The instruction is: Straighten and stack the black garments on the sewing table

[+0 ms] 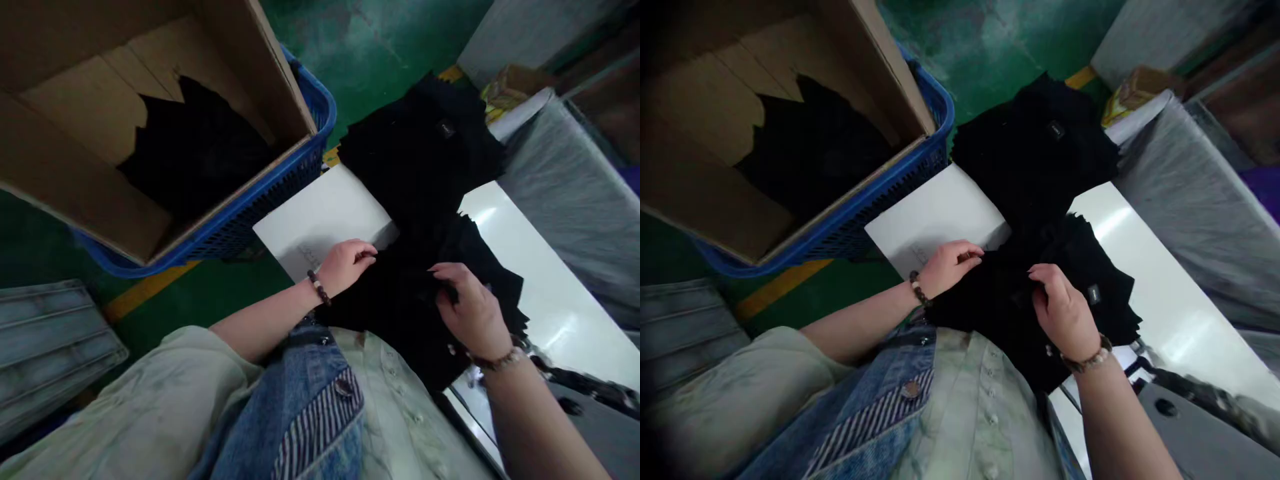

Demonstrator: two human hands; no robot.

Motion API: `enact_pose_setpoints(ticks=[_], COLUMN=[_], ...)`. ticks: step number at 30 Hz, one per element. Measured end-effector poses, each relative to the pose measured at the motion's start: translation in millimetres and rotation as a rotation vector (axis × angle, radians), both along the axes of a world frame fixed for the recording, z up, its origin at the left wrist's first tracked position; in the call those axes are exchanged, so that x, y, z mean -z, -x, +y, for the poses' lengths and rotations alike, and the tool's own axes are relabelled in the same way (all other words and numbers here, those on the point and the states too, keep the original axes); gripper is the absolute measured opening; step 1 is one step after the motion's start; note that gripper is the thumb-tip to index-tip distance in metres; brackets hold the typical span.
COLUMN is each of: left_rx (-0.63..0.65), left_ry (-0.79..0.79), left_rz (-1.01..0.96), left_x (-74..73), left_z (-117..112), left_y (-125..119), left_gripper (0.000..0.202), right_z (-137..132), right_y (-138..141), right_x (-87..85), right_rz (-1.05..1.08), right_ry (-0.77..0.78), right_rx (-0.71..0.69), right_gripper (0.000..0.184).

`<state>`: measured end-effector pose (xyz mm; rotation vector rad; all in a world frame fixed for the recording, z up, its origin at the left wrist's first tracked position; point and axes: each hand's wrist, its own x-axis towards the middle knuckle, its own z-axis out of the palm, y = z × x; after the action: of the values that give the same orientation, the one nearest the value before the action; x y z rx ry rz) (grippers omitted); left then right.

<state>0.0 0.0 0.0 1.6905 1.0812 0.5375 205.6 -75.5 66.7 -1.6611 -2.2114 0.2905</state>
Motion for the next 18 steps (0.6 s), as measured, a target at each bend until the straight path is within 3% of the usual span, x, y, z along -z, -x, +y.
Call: enact_pose_setpoints(ticks=[8, 12, 15, 18], left_rx=[0.019, 0.010, 0.098, 0.127], left_ry=[-0.053, -0.136, -0.235, -0.210], left_rz=[0.096, -0.023, -0.177, -0.261], left_x=[7.2, 0.9, -9.0, -13.9], left_z=[-2, -6, -11, -11], left_y=[-8, -5, -3, -2], left_gripper=[0.006, 0.003, 0.004, 0.011], right_z=[2, 7, 9, 7], right_y=[12, 19, 20, 15], right_x=[-1.0, 1.3, 3.0, 3.1], right_rz=[-0.108, -0.102, -0.100, -0.056], right_ry=[0.064, 0.076, 0.092, 0.072], right_rx=[-0.130, -0.114, -0.115, -0.140], right_gripper=[0.023, 0.022, 0.023, 0.024])
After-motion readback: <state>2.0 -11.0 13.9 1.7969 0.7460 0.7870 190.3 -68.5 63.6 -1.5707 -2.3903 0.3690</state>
